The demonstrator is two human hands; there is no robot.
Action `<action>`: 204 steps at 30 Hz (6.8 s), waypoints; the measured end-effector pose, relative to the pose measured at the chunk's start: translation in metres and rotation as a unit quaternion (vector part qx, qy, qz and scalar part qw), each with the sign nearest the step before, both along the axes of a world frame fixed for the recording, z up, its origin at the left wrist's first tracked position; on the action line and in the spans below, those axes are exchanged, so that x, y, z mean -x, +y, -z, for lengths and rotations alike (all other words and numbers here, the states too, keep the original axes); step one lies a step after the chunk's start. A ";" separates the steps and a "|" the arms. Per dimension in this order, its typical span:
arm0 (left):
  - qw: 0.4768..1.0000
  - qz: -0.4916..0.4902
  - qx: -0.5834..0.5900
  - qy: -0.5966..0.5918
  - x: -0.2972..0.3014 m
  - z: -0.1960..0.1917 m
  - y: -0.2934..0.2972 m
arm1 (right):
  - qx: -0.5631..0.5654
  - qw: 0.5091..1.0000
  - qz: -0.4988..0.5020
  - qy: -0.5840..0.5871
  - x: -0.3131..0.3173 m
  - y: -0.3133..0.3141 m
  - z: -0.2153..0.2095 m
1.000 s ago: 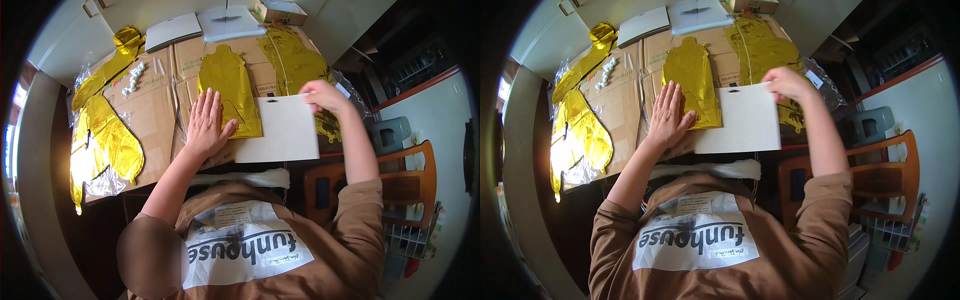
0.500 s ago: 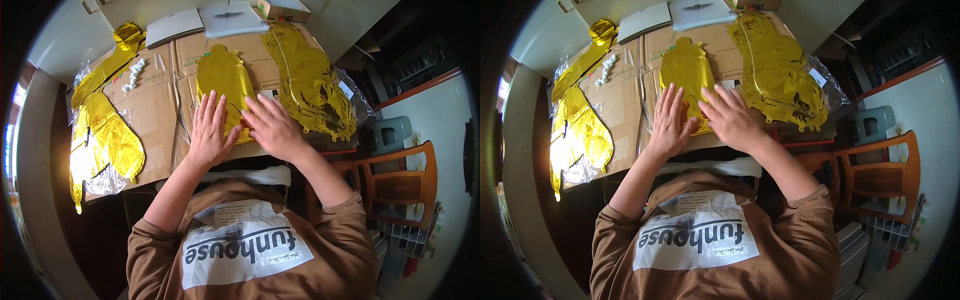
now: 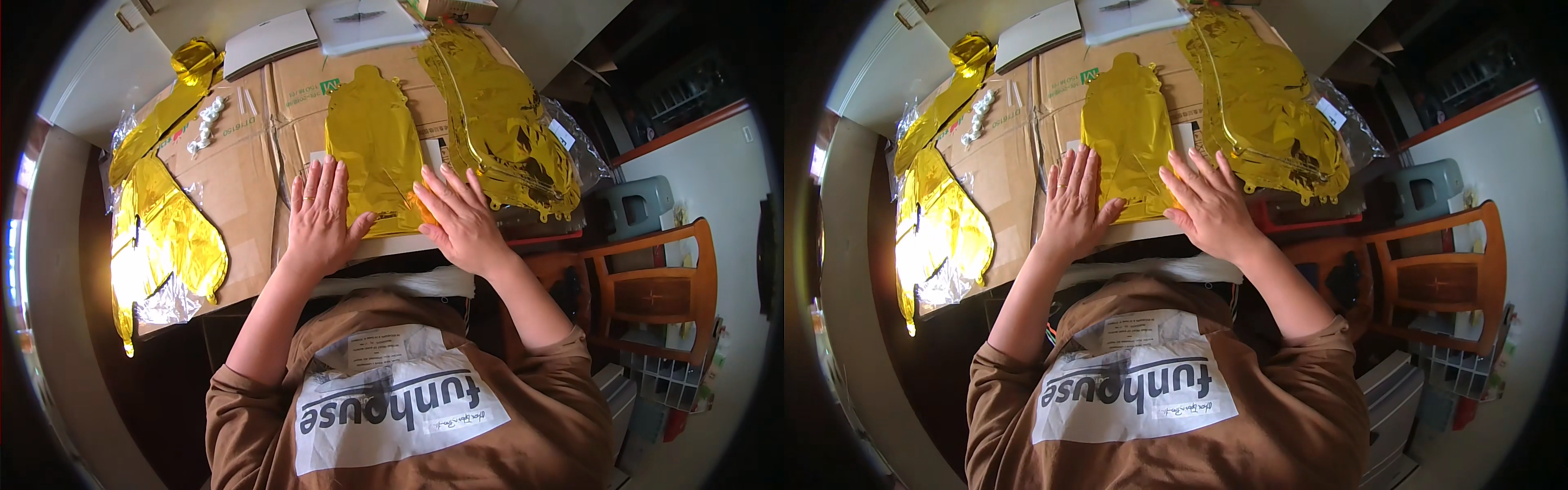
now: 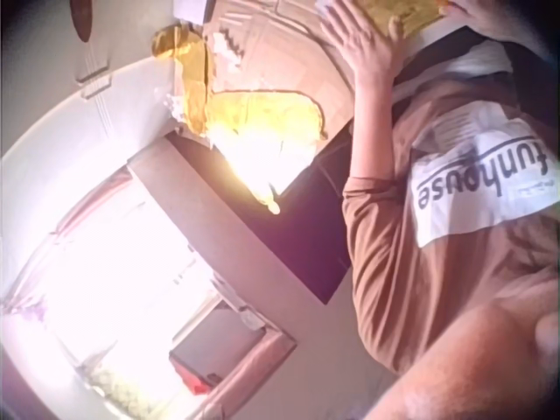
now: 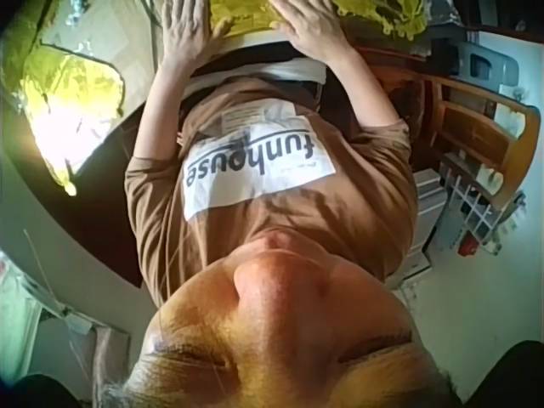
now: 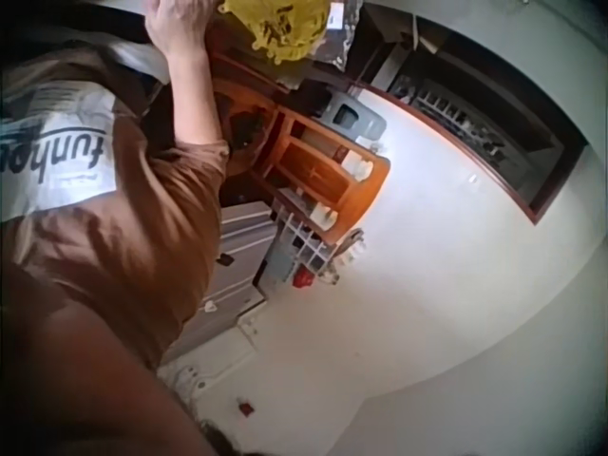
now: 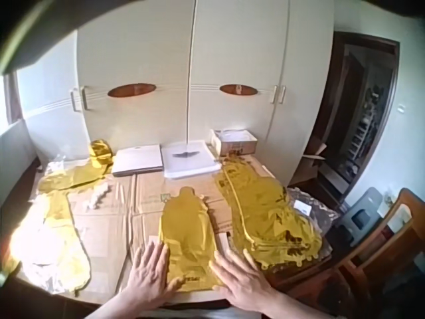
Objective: Folding and packaging gold foil balloons on a cardboard workspace.
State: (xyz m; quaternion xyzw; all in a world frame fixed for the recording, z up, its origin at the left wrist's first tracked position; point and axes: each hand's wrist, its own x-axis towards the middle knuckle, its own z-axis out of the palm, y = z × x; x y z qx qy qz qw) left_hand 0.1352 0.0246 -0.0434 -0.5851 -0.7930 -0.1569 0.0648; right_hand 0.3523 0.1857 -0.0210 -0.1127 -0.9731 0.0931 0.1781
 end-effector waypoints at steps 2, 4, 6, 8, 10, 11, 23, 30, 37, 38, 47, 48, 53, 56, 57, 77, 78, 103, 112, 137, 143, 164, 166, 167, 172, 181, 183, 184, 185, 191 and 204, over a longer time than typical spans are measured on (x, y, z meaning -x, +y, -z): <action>1.000 0.002 0.011 -0.002 0.000 -0.003 -0.001 | -0.046 0.998 -0.005 -0.037 -0.009 -0.009 -0.011; 1.000 0.002 0.023 -0.004 0.000 -0.005 0.000 | -0.048 0.997 -0.016 -0.061 -0.015 -0.022 -0.008; 0.999 0.004 0.035 0.001 0.001 -0.006 -0.001 | -0.044 0.996 -0.015 -0.078 -0.020 -0.033 0.000; 0.999 0.004 0.041 -0.002 -0.001 -0.010 0.000 | -0.044 0.996 -0.004 -0.082 -0.023 -0.035 0.005; 1.000 0.001 -0.006 0.006 -0.011 -0.017 0.004 | -0.038 0.995 0.003 -0.090 -0.024 -0.037 0.007; 1.000 -0.001 -0.029 0.011 -0.017 -0.022 0.006 | -0.033 0.995 0.003 -0.095 -0.023 -0.038 0.007; 0.998 -0.014 -0.016 -0.056 -0.060 -0.002 0.039 | 0.020 0.997 -0.010 -0.074 -0.030 -0.031 0.015; 0.984 0.008 -0.129 -0.120 -0.054 -0.005 0.031 | 0.039 0.997 -0.003 -0.065 -0.032 -0.033 0.014; 0.991 -0.018 -0.096 -0.086 -0.045 -0.005 0.019 | 0.103 0.992 -0.013 0.066 -0.034 -0.008 0.020; 0.990 -0.012 -0.104 -0.089 -0.045 -0.005 0.020 | 0.108 0.991 -0.015 0.077 -0.034 -0.004 0.012; 0.931 -0.015 -0.188 -0.313 -0.031 -0.021 -0.006 | -0.156 0.982 -0.090 0.053 -0.019 -0.002 -0.014; 0.945 -0.021 -0.191 -0.264 -0.027 -0.026 -0.016 | -0.152 0.982 -0.091 0.059 -0.019 -0.002 -0.012; 0.973 0.080 -0.165 -0.141 -0.015 -0.025 -0.045 | -0.154 0.980 -0.085 0.089 -0.022 -0.004 -0.001; 0.979 0.107 -0.130 -0.115 -0.008 -0.031 -0.039 | -0.172 0.979 -0.070 0.086 -0.010 -0.007 -0.009; 0.979 0.109 -0.120 -0.122 -0.006 -0.032 -0.035 | -0.178 0.979 -0.063 0.079 -0.007 -0.007 -0.012; 0.948 0.223 -0.191 0.122 0.012 -0.034 -0.008 | 0.041 0.970 0.146 0.188 -0.003 -0.026 -0.006; 0.949 0.220 -0.189 0.122 0.012 -0.031 -0.009 | 0.174 0.950 0.195 0.171 -0.008 -0.031 -0.009; 0.968 0.209 -0.128 0.053 0.007 -0.022 -0.011 | 0.649 0.723 0.217 -0.092 0.028 0.035 -0.026; 0.967 0.205 -0.143 0.044 0.006 -0.025 -0.010 | 0.695 0.683 0.221 -0.042 0.026 0.036 -0.023; 0.968 0.162 -0.181 0.066 0.029 -0.022 -0.017 | 0.713 0.663 0.224 -0.051 0.030 0.040 -0.020; 0.965 0.192 -0.169 0.052 0.032 -0.025 -0.022 | 0.720 0.657 0.217 -0.055 0.030 0.042 -0.023; 0.953 0.221 -0.181 0.104 0.040 -0.043 -0.014 | 0.743 0.630 0.216 -0.061 0.034 0.046 -0.024; 0.953 0.226 -0.171 0.109 0.041 -0.039 -0.014 | 0.715 0.659 0.225 -0.063 0.035 0.043 -0.022; 0.954 0.232 -0.160 0.101 0.042 -0.036 -0.015 | 0.700 0.673 0.228 -0.066 0.036 0.041 -0.021; 0.960 0.246 -0.100 0.088 0.046 -0.032 -0.017 | 0.660 0.715 0.227 -0.039 0.036 0.028 -0.024; 0.960 0.240 -0.094 0.110 0.045 -0.031 -0.014 | 0.618 0.750 0.236 -0.012 0.038 0.022 -0.023; 0.956 0.243 -0.104 0.130 0.046 -0.032 -0.013 | 0.592 0.772 0.230 -0.011 0.037 0.024 -0.018; 0.953 0.244 -0.109 0.140 0.046 -0.033 -0.013 | 0.578 0.785 0.225 -0.015 0.036 0.026 -0.017; 0.956 0.241 -0.097 0.132 0.046 -0.034 -0.013 | 0.564 0.796 0.219 -0.018 0.036 0.027 -0.014; 0.976 0.215 -0.009 0.022 0.036 -0.075 -0.010 | 0.410 0.889 0.204 -0.009 0.034 0.024 -0.003; 0.926 0.353 -0.112 -0.073 0.005 -0.020 0.072 | 0.326 0.918 0.225 0.027 0.035 0.009 -0.006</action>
